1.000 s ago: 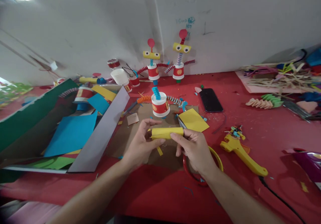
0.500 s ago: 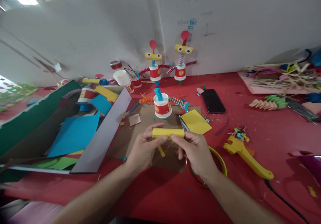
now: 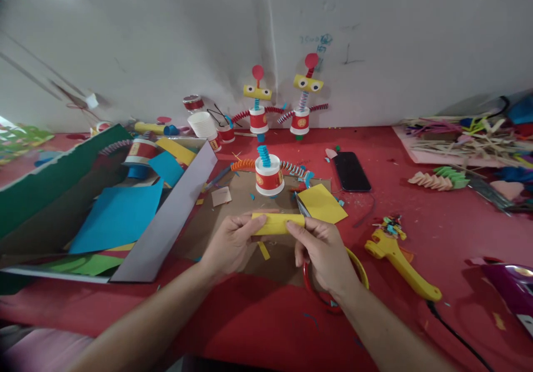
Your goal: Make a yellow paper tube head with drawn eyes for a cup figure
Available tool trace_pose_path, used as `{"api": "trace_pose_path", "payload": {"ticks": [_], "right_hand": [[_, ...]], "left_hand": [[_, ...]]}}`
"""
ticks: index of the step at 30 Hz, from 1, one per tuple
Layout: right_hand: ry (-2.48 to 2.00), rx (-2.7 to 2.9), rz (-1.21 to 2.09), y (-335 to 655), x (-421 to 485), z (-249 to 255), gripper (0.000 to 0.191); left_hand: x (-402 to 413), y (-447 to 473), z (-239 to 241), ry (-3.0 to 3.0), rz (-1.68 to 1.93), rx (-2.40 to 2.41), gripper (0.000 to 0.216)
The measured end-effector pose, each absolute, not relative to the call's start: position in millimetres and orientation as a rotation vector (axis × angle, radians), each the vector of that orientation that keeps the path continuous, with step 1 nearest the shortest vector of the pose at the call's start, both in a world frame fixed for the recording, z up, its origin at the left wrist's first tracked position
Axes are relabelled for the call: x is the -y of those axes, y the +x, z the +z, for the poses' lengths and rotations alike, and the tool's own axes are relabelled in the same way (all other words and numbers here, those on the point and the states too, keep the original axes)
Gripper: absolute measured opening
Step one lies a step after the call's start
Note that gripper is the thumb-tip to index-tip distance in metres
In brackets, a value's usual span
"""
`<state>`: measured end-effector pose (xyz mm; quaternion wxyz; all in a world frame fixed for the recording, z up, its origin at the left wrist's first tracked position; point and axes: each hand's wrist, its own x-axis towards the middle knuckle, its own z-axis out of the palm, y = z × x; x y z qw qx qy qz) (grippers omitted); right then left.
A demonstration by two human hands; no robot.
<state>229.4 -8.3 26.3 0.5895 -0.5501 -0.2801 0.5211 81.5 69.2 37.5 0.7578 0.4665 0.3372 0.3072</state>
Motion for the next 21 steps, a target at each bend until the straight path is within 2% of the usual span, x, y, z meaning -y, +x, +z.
{"api": "trace_pose_path", "payload": {"ticks": [5,12,17,21], "right_hand": [[-1.312,0.675,1.192,235.0,8.1,25.6,0.037],[-1.341,0.746,1.148,231.6,7.7,25.7,0.037],[-1.541,0.848,0.853,235.0,10.5,28.2,0.026],[-1.560,0.979,0.744,235.3,13.2,30.0,0.030]], "left_hand": [[-72.0,78.7,38.3,1.121,0.680,-0.754,0.028],[-75.3,74.7,27.5,1.215,0.827,-0.822,0.012],[-77.2,75.6,24.7,1.191,0.899,-0.808,0.010],[-78.3,75.6,23.2,1.209,0.867,-0.817,0.009]]}}
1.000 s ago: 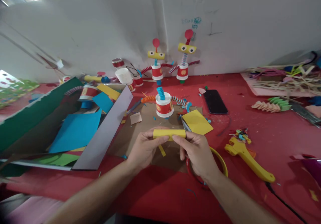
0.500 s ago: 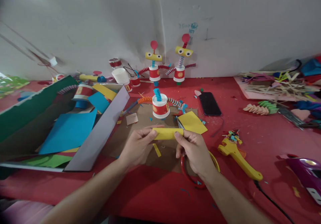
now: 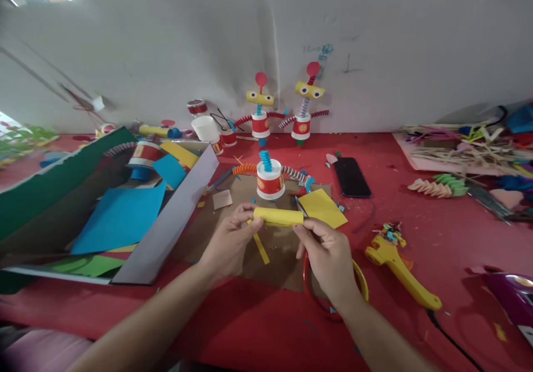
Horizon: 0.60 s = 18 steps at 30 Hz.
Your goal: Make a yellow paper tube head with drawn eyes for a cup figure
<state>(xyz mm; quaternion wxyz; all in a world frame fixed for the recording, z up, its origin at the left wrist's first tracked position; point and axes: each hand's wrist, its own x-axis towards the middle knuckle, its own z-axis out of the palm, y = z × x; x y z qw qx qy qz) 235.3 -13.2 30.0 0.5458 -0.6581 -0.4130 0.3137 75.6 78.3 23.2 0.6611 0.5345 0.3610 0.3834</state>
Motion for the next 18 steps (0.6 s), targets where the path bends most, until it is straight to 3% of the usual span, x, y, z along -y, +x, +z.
{"api": "trace_pose_path", "payload": {"ticks": [6,18], "right_hand": [[-1.476,1.008,0.838,226.8,15.3,30.6,0.020],[-1.533,1.045,0.853,219.2,14.1,25.1,0.023]], "left_hand": [[-71.9,77.7,28.1,1.087,0.780,-0.721,0.019],[-56.9,85.2,25.3,0.914,0.861,-0.785,0.027]]}}
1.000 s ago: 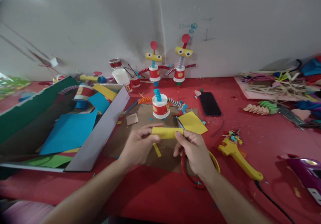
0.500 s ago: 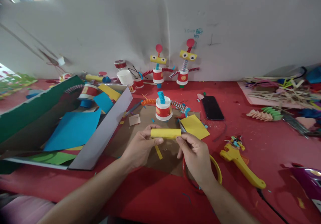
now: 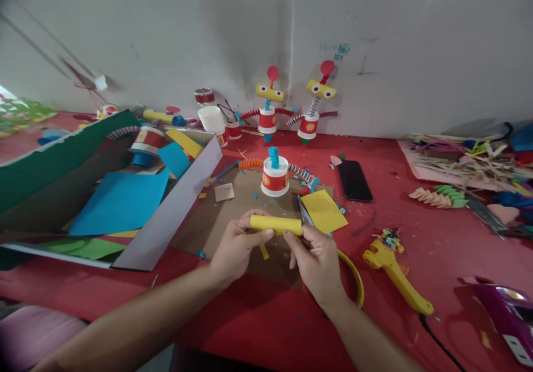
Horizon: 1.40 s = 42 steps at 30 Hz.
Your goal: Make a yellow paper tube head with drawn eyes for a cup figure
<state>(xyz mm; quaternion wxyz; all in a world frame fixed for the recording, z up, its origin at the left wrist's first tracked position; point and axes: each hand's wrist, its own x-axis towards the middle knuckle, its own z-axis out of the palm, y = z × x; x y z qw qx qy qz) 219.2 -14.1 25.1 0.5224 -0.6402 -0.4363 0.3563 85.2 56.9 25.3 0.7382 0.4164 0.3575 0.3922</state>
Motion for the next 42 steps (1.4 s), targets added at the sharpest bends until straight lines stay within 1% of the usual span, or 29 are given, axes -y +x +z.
{"api": "trace_pose_path", "payload": {"ticks": [3,6,8,10,14,16,17,19,21,23,27,32,38,42], "right_hand": [[-1.540,1.038,0.853,221.3,13.5,24.7,0.037],[-1.522,0.999,0.873,223.9,12.0,23.3,0.040],[-1.532,0.990,0.836,225.8,11.6,22.9,0.038],[-1.556,1.003,0.743,228.3,11.8,22.9,0.032],[-1.509,1.030,0.529,232.9,12.1,22.4,0.014],[-1.468,1.118,0.363,232.6,12.5,21.7,0.006],[-1.444,1.188,0.259,231.6,13.1,21.6,0.005],[-1.374,1.329,0.060,228.8,15.8,22.4,0.011],[-1.281,1.444,-0.042,226.6,20.4,24.9,0.017],[-1.213,1.517,-0.054,226.7,26.0,28.5,0.024],[-1.232,1.497,0.019,231.3,33.6,34.9,0.021],[-1.239,1.524,0.097,230.6,32.2,41.5,0.018],[-1.224,1.541,0.092,228.4,29.9,47.3,0.019],[-1.256,1.479,0.075,229.9,30.2,39.4,0.021]], "left_hand": [[-57.3,86.2,26.6,0.916,0.856,-0.755,0.027],[-60.6,86.1,28.8,0.858,0.801,-0.727,0.033],[-63.7,85.2,29.7,0.820,0.771,-0.727,0.037],[-66.9,83.5,29.6,0.829,0.771,-0.726,0.035],[-71.9,79.4,27.6,0.836,0.801,-0.699,0.025],[-73.3,78.1,27.5,0.772,0.774,-0.647,0.025],[-73.9,77.7,28.0,0.731,0.750,-0.618,0.025],[-75.0,77.6,29.9,0.648,0.705,-0.585,0.021],[-76.6,77.8,32.6,0.558,0.659,-0.590,0.014],[-78.7,77.6,35.3,0.466,0.612,-0.614,0.011],[-82.6,75.7,37.7,0.330,0.539,-0.626,0.014],[-84.4,74.6,36.2,0.296,0.514,-0.587,0.018],[-83.9,76.5,40.8,0.292,0.497,-0.611,0.020],[-83.8,76.7,40.7,0.332,0.501,-0.625,0.019]]}}
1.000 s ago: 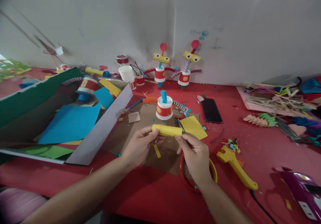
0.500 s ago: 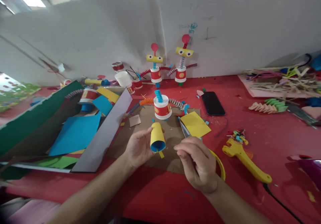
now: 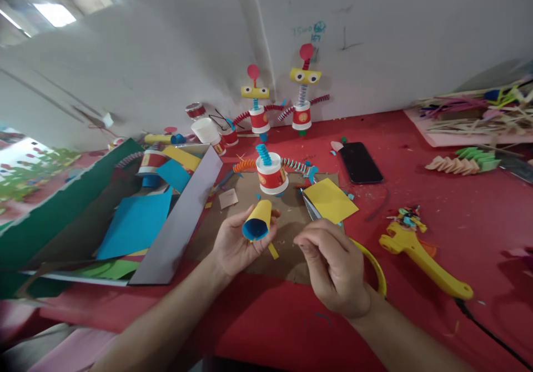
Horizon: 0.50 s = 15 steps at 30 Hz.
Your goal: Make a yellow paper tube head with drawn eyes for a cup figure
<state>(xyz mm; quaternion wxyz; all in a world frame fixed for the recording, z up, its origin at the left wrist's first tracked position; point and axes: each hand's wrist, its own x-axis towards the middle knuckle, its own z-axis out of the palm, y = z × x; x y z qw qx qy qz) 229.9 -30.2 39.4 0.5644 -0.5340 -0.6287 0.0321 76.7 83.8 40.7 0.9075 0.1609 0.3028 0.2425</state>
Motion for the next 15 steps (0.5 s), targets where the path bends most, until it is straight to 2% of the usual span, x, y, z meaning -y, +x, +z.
{"api": "trace_pose_path", "payload": {"ticks": [5,9,11,15], "right_hand": [[-1.292,1.476,0.062,227.9,22.2,25.6,0.028],[-1.380,1.475,0.094,227.7,13.9,21.6,0.009],[-1.393,1.423,0.199,229.5,12.1,21.3,0.005],[-1.412,1.240,0.516,233.4,10.4,22.4,0.013]], "left_hand": [[-80.1,79.8,33.0,0.430,0.592,-0.660,0.009],[-73.6,81.8,28.7,0.555,0.607,-0.663,0.014],[-70.4,82.0,28.2,0.629,0.599,-0.665,0.021],[-66.6,82.0,26.4,0.922,0.687,-0.681,0.027]]}}
